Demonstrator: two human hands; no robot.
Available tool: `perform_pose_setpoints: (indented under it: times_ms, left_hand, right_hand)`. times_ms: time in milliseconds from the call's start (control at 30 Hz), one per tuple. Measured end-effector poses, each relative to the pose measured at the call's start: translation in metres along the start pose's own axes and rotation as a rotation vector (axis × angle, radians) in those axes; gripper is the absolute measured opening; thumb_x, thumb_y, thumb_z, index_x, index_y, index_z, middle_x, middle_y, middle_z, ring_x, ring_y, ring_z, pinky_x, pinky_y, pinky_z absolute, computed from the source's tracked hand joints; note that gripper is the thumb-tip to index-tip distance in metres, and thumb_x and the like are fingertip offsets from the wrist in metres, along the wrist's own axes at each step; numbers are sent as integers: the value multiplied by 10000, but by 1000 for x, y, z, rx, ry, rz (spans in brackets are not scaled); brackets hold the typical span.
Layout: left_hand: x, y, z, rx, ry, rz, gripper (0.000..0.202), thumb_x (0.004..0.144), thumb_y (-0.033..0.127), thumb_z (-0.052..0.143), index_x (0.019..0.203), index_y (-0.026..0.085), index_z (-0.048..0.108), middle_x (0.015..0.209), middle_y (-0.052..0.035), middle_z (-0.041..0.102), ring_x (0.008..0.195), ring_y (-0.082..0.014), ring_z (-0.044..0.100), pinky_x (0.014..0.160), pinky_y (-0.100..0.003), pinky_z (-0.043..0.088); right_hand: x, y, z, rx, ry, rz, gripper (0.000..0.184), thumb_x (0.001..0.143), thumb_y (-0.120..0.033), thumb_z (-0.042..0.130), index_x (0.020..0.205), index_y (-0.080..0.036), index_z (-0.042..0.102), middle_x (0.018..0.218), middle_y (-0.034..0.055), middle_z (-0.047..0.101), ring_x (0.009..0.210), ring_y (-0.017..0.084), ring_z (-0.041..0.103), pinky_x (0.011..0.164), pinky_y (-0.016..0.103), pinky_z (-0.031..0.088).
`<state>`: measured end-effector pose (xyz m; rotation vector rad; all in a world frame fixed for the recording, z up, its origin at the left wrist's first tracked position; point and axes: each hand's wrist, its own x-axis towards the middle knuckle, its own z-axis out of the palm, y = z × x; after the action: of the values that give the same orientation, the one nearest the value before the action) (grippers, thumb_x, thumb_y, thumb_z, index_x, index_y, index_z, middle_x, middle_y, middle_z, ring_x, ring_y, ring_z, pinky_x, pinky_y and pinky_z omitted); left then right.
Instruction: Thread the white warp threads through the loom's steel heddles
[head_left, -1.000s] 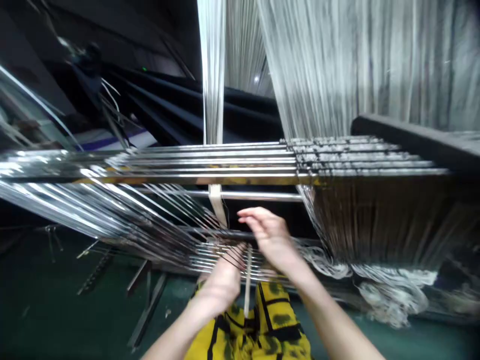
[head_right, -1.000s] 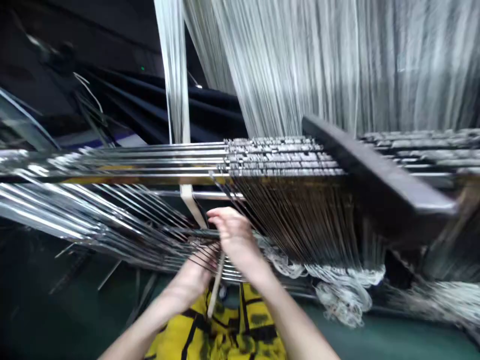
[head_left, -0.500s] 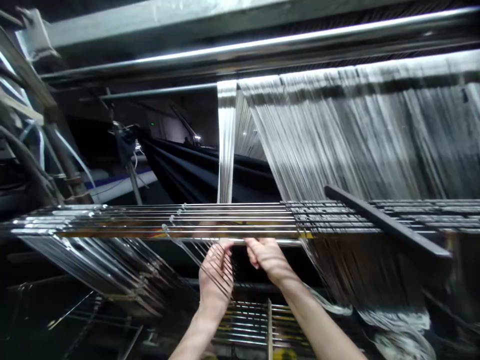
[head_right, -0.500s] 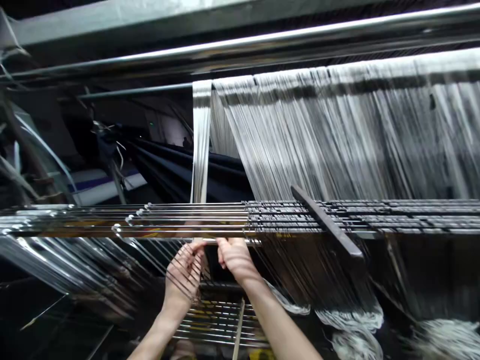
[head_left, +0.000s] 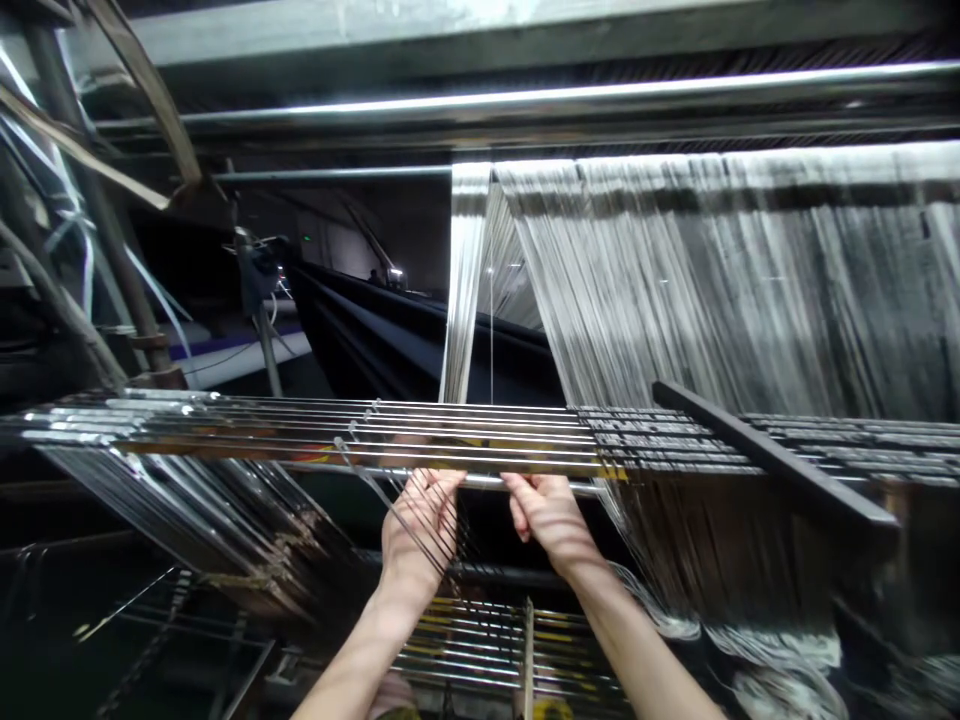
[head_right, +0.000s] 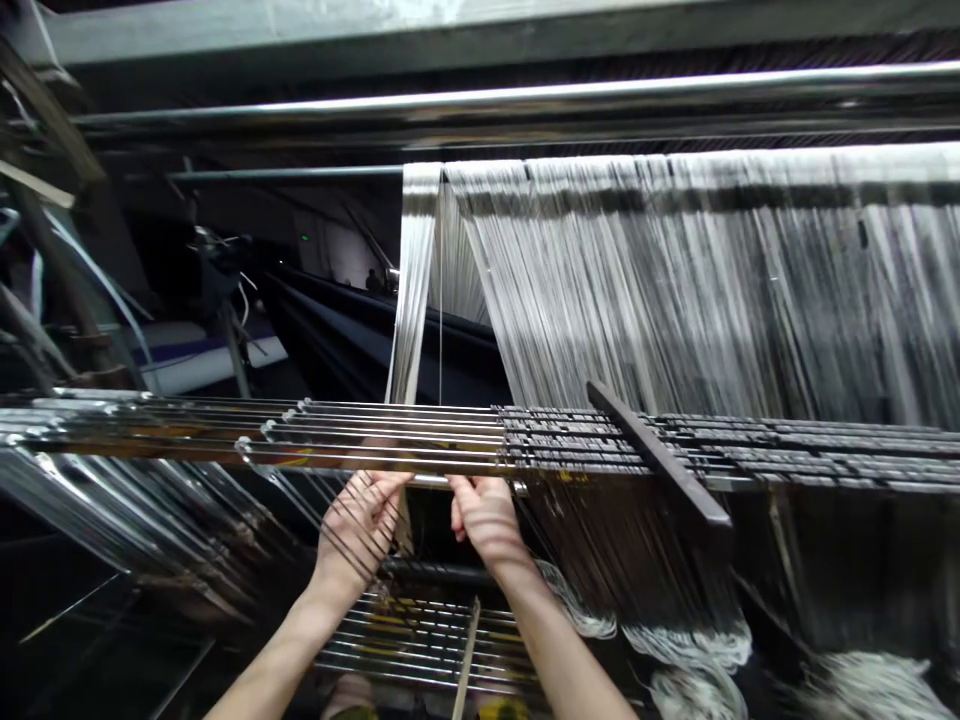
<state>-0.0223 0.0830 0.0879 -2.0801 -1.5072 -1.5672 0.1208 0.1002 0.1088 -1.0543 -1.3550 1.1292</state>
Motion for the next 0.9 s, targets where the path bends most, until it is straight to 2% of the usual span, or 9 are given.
perform_pose_setpoints:
  times_ms: [100, 200, 333, 433, 533, 667, 733, 833, 900]
  left_hand:
    - [-3, -3, -2, 41, 4, 6, 299, 786, 94, 407, 923, 188, 655, 853, -60, 657, 798, -174, 617, 772, -306, 513]
    - [-4, -3, -2, 76, 44, 8, 272, 798, 112, 411, 881, 160, 667, 808, -74, 666, 778, -186, 619, 760, -311, 513]
    - [-6, 1, 3, 131, 29, 22, 282, 814, 127, 413, 978, 171, 639, 872, -74, 657, 835, -182, 612, 796, -307, 495]
    - [-3, 3, 5, 180, 19, 1, 238, 797, 175, 470, 965, 187, 638, 896, -67, 650, 880, -196, 603, 815, -311, 487]
    - [1, 0, 2, 236, -12, -27, 210, 784, 182, 490, 895, 185, 668, 828, -68, 658, 832, -212, 606, 816, -351, 484]
    - [5, -4, -5, 209, -47, -57, 241, 781, 167, 471, 911, 161, 674, 856, -90, 675, 821, -218, 620, 807, -371, 495]
    - [3, -3, -6, 157, -44, -122, 235, 793, 184, 460, 883, 161, 675, 841, -82, 696, 805, -216, 639, 792, -368, 507]
    - [-6, 2, 5, 36, -34, -163, 268, 817, 208, 434, 964, 138, 647, 906, -103, 703, 851, -213, 650, 823, -360, 498]
    - [-17, 6, 20, -67, -57, -158, 332, 795, 225, 476, 1096, 131, 579, 991, -124, 681, 925, -237, 631, 865, -399, 469]
  right_hand:
    - [2, 1, 10, 7, -85, 12, 277, 665, -438, 517, 642, -163, 537, 290, -92, 410, 232, 53, 313, 278, 163, 272]
    - [5, -2, 18, 1, -141, 16, 269, 661, -418, 536, 602, -156, 546, 309, -67, 449, 247, 61, 361, 295, 172, 306]
    - [1, 1, 3, 2, -31, -5, 302, 676, -427, 521, 526, -167, 490, 289, -74, 403, 245, 46, 333, 299, 164, 288]
    - [-4, 7, -13, 6, 27, -5, 332, 665, -441, 515, 747, -126, 580, 287, -95, 401, 239, 61, 323, 281, 168, 280]
    - [-5, 8, -11, 10, 43, 7, 408, 675, -431, 503, 895, -100, 595, 286, -101, 405, 240, 75, 336, 281, 175, 298]
    - [0, -3, 10, -16, -89, 18, 240, 734, -355, 496, 685, -146, 605, 321, -67, 457, 263, 72, 396, 329, 183, 363]
    - [2, -8, 15, -33, -133, 21, 245, 741, -323, 523, 574, -155, 584, 336, -45, 485, 286, 75, 432, 360, 188, 390]
    - [1, -6, 3, -61, -68, 30, 273, 763, -310, 524, 544, -157, 583, 301, -57, 436, 268, 65, 394, 346, 178, 359]
    - [0, 1, -11, -83, -14, 31, 238, 781, -308, 502, 657, -154, 635, 282, -81, 386, 247, 59, 340, 317, 169, 311]
